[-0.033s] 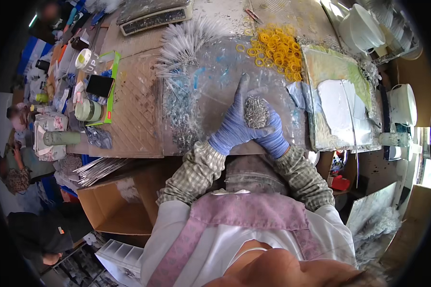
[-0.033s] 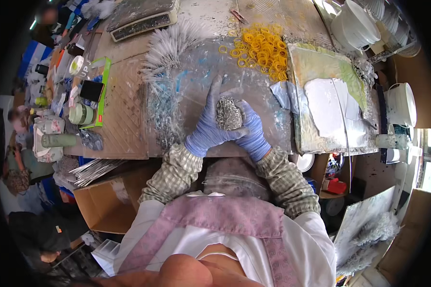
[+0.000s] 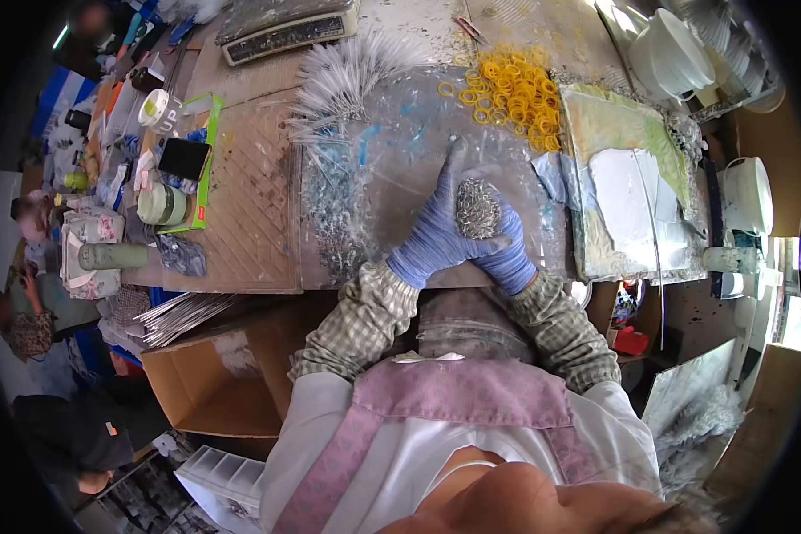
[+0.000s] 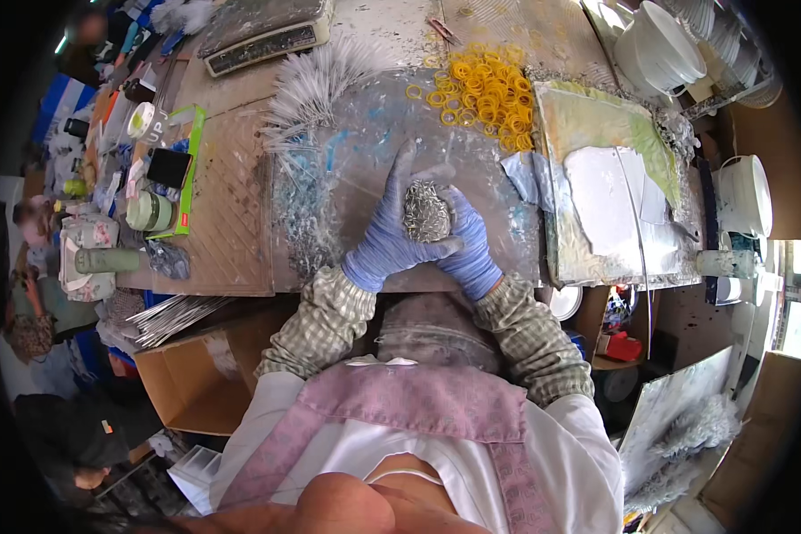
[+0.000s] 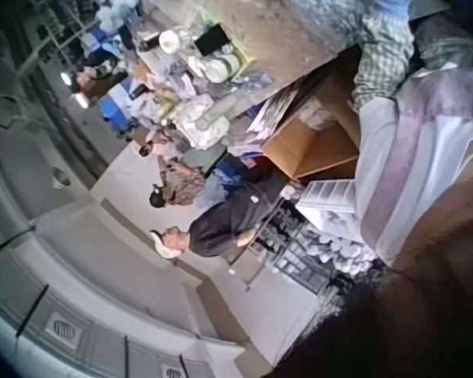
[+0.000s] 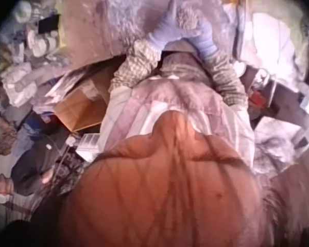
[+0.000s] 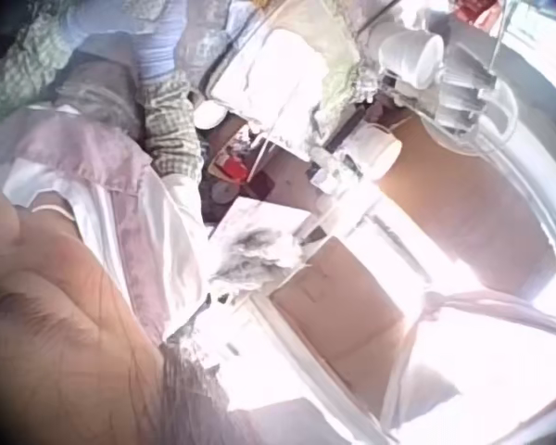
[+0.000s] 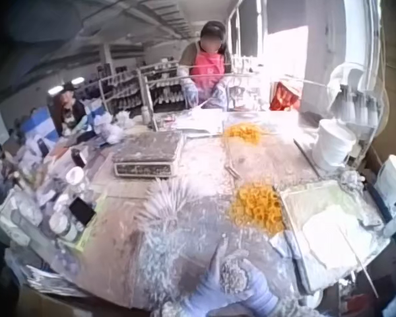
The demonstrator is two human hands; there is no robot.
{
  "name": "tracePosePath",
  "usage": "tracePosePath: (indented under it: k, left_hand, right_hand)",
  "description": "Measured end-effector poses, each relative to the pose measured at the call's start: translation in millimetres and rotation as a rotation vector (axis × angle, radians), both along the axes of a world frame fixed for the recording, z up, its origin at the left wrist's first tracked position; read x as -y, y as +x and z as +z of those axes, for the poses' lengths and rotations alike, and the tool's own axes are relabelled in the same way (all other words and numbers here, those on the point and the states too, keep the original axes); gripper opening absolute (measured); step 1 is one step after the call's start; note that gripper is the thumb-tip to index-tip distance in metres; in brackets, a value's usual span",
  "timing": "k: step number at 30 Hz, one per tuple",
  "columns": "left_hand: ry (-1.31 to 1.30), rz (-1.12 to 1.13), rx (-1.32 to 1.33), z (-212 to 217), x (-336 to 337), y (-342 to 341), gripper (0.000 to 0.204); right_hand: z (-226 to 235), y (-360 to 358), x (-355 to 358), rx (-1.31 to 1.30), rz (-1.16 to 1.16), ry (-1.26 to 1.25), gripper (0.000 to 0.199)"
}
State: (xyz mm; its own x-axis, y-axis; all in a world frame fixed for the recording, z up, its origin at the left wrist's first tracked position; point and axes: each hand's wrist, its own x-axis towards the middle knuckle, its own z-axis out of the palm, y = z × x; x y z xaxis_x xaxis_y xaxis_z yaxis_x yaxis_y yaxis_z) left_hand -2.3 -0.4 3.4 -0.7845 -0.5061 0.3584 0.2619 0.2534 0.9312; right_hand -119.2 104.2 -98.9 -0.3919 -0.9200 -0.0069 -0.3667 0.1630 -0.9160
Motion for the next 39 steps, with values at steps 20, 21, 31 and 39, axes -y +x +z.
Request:
tracePosePath:
  k: [20,21,31,39]
  left_hand:
    - [-0.175,0.146,0.225,-39,-1,0,0.064]
    - [-0.092,0.150,0.158,-70,-4,-11,0.062]
    - [0.394,0.090,0.117,-20,-15,-10,0.050]
    - [-0.313,-0.051,0.826,8,45,-44,0.051]
  right_hand:
    - [200,7,68,-0.697,0.366,-0.234,0.088]
    - [211,4,79,-0.597,0.318,-0.444,0.076]
    - [152,49,103,-0.836,0.350,0.159,0.095]
    - [136,11,88,-0.745,0.284,0.027,0.083]
